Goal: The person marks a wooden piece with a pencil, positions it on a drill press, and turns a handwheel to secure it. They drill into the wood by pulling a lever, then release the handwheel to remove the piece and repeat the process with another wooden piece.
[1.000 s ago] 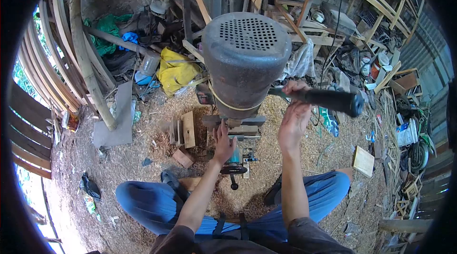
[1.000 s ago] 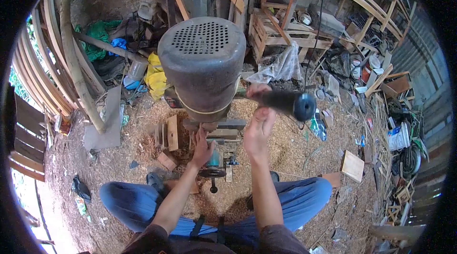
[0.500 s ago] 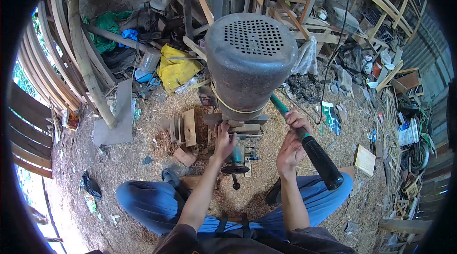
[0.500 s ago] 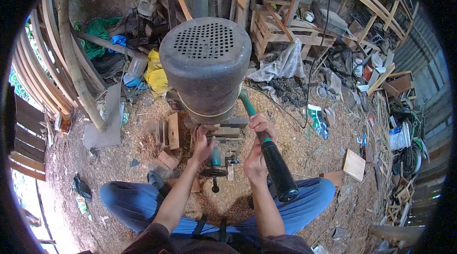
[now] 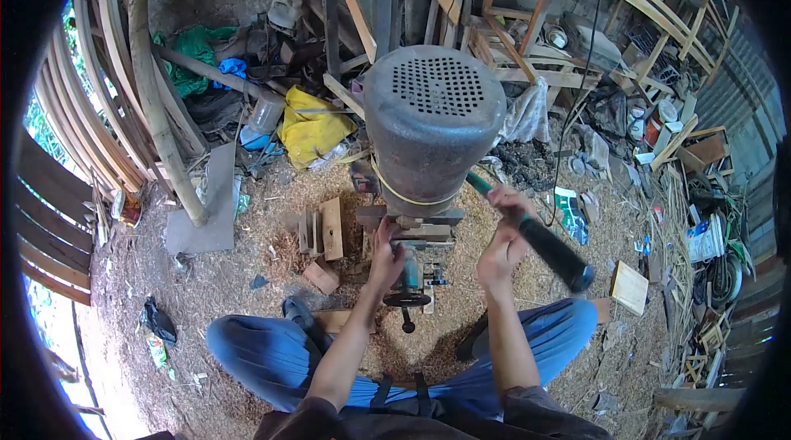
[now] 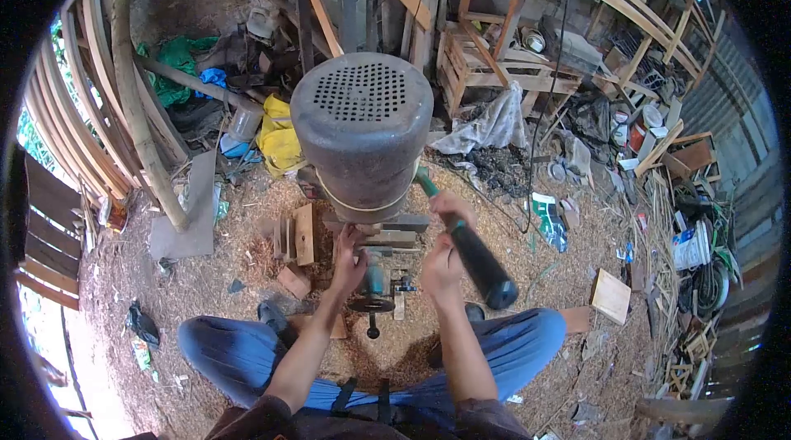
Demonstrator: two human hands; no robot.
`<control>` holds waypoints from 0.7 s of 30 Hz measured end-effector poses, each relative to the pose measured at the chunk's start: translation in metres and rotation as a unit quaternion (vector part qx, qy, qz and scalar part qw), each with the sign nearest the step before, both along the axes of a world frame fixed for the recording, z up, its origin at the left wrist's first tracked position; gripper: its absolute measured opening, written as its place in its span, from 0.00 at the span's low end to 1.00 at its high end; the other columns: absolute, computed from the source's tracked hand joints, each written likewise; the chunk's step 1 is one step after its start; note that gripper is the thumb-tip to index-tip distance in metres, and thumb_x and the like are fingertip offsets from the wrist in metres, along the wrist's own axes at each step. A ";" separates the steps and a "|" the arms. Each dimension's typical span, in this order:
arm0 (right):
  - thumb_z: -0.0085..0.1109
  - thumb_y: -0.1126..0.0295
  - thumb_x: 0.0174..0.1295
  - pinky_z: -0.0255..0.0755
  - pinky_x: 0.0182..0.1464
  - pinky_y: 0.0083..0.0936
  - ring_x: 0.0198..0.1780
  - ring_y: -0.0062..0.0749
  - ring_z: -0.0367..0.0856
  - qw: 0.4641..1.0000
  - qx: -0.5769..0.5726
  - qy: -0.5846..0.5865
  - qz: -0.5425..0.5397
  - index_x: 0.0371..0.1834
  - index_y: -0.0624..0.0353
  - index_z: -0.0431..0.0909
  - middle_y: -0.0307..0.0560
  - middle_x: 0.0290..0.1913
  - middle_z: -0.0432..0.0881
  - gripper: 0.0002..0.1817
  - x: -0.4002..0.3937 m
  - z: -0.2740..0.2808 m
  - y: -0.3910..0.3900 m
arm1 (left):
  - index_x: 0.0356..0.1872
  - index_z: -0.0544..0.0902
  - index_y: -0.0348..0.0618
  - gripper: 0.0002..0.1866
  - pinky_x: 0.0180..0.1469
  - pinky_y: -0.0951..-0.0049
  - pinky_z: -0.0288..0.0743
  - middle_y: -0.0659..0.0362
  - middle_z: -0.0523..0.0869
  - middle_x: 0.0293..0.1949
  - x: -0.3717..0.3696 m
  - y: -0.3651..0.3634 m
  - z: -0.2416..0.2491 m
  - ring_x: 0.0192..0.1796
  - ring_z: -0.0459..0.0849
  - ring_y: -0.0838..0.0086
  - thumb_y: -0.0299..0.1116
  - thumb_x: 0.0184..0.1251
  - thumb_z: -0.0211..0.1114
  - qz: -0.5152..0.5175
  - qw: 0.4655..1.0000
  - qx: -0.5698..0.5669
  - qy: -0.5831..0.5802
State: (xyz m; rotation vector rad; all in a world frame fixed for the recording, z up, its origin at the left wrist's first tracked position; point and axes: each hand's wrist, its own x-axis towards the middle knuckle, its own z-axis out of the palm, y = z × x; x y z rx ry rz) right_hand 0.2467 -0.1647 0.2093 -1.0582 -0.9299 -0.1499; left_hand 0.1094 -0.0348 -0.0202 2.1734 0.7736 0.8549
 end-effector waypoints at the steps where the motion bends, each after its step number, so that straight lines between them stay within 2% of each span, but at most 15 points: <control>1: 0.41 0.42 0.80 0.66 0.64 0.42 0.53 0.37 0.73 1.000 -0.003 -0.022 -0.001 0.54 0.62 0.68 0.48 0.48 0.73 0.29 0.006 0.013 0.006 | 0.79 0.51 0.35 0.40 0.79 0.50 0.55 0.44 0.76 0.68 -0.003 -0.006 0.015 0.76 0.65 0.50 0.21 0.69 0.60 -0.004 0.999 -0.013 -0.032; 3: 0.38 0.41 0.81 0.66 0.65 0.37 0.55 0.34 0.75 0.998 -0.065 0.006 -0.008 0.59 0.63 0.70 0.47 0.49 0.76 0.31 0.017 0.033 0.013 | 0.79 0.52 0.34 0.40 0.77 0.50 0.58 0.44 0.78 0.67 -0.007 -0.012 0.038 0.75 0.68 0.51 0.19 0.69 0.60 -0.010 0.998 -0.022 -0.065; 4: 0.38 0.43 0.82 0.65 0.67 0.37 0.57 0.34 0.76 0.997 -0.066 0.016 0.024 0.62 0.64 0.70 0.47 0.51 0.77 0.32 0.023 0.047 0.018 | 0.79 0.53 0.35 0.40 0.75 0.51 0.60 0.44 0.78 0.66 -0.009 -0.015 0.041 0.73 0.70 0.50 0.18 0.68 0.61 -0.014 0.996 -0.017 -0.092; 5: 0.40 0.49 0.84 0.63 0.71 0.36 0.61 0.33 0.76 0.997 -0.065 0.033 0.002 0.68 0.65 0.68 0.49 0.58 0.78 0.28 0.034 0.048 0.030 | 0.79 0.54 0.35 0.40 0.74 0.51 0.62 0.43 0.79 0.65 -0.011 -0.018 0.045 0.71 0.72 0.49 0.18 0.68 0.61 -0.018 0.993 -0.014 -0.118; 6: 0.41 0.61 0.84 0.59 0.75 0.33 0.71 0.39 0.71 0.993 -0.108 0.042 0.001 0.76 0.69 0.63 0.55 0.70 0.74 0.27 0.052 0.059 0.040 | 0.79 0.54 0.35 0.40 0.74 0.51 0.62 0.43 0.79 0.65 -0.010 -0.020 0.047 0.71 0.72 0.49 0.18 0.68 0.61 -0.019 0.993 -0.013 -0.118; 7: 0.43 0.63 0.83 0.59 0.75 0.32 0.72 0.40 0.71 0.994 -0.089 0.062 0.023 0.79 0.66 0.61 0.56 0.72 0.73 0.27 0.050 0.089 0.055 | 0.78 0.56 0.36 0.38 0.73 0.52 0.63 0.43 0.79 0.64 -0.011 -0.022 0.048 0.70 0.73 0.49 0.19 0.69 0.62 -0.014 0.993 -0.022 -0.113; 8: 0.46 0.65 0.82 0.61 0.74 0.32 0.71 0.40 0.73 0.995 -0.095 0.008 -0.011 0.79 0.61 0.63 0.57 0.71 0.74 0.26 0.072 0.089 0.073 | 0.78 0.58 0.37 0.37 0.73 0.53 0.64 0.43 0.79 0.63 -0.012 -0.024 0.049 0.69 0.75 0.49 0.21 0.70 0.62 -0.010 0.994 -0.031 -0.108; 10: 0.47 0.64 0.82 0.64 0.72 0.32 0.69 0.40 0.75 0.984 -0.174 -0.025 0.006 0.77 0.59 0.67 0.56 0.68 0.78 0.24 0.109 0.081 0.095 | 0.77 0.59 0.38 0.35 0.73 0.53 0.63 0.43 0.79 0.63 -0.017 -0.029 0.051 0.69 0.74 0.49 0.23 0.71 0.62 0.001 0.996 -0.047 -0.071; 11: 0.47 0.64 0.82 0.64 0.72 0.32 0.69 0.40 0.75 0.985 -0.170 -0.025 0.005 0.77 0.59 0.67 0.56 0.68 0.78 0.24 0.114 0.075 0.099 | 0.77 0.61 0.39 0.34 0.74 0.53 0.63 0.43 0.79 0.63 -0.018 -0.029 0.051 0.69 0.74 0.49 0.24 0.72 0.62 0.014 0.997 -0.065 -0.036; 14: 0.46 0.62 0.83 0.66 0.70 0.31 0.67 0.38 0.77 0.992 -0.112 0.046 0.032 0.72 0.63 0.71 0.54 0.65 0.80 0.22 0.101 0.066 0.095 | 0.75 0.64 0.38 0.31 0.74 0.53 0.63 0.44 0.79 0.64 -0.027 -0.028 0.048 0.69 0.73 0.48 0.28 0.74 0.61 -0.008 0.999 -0.028 -0.014; 17: 0.45 0.58 0.83 0.69 0.68 0.33 0.63 0.38 0.79 0.986 -0.144 0.073 -0.044 0.68 0.67 0.74 0.54 0.61 0.82 0.24 0.082 0.044 0.063 | 0.73 0.67 0.38 0.28 0.74 0.53 0.63 0.45 0.79 0.65 -0.037 -0.031 0.049 0.70 0.72 0.48 0.29 0.74 0.62 -0.045 0.993 -0.103 -0.027; 20: 0.42 0.60 0.84 0.70 0.68 0.36 0.63 0.38 0.78 0.969 -0.212 0.117 -0.056 0.70 0.67 0.72 0.54 0.63 0.80 0.24 0.068 -0.019 0.030 | 0.71 0.71 0.38 0.25 0.73 0.54 0.65 0.46 0.79 0.66 -0.052 -0.042 0.052 0.70 0.74 0.48 0.32 0.75 0.63 -0.084 0.987 -0.133 0.029; 21: 0.42 0.58 0.83 0.71 0.67 0.37 0.63 0.39 0.79 0.966 -0.227 0.114 -0.055 0.70 0.68 0.73 0.56 0.62 0.81 0.25 0.057 -0.036 0.018 | 0.68 0.75 0.39 0.23 0.72 0.56 0.67 0.45 0.79 0.65 -0.057 -0.048 0.063 0.69 0.75 0.49 0.36 0.77 0.62 -0.101 0.986 -0.127 0.040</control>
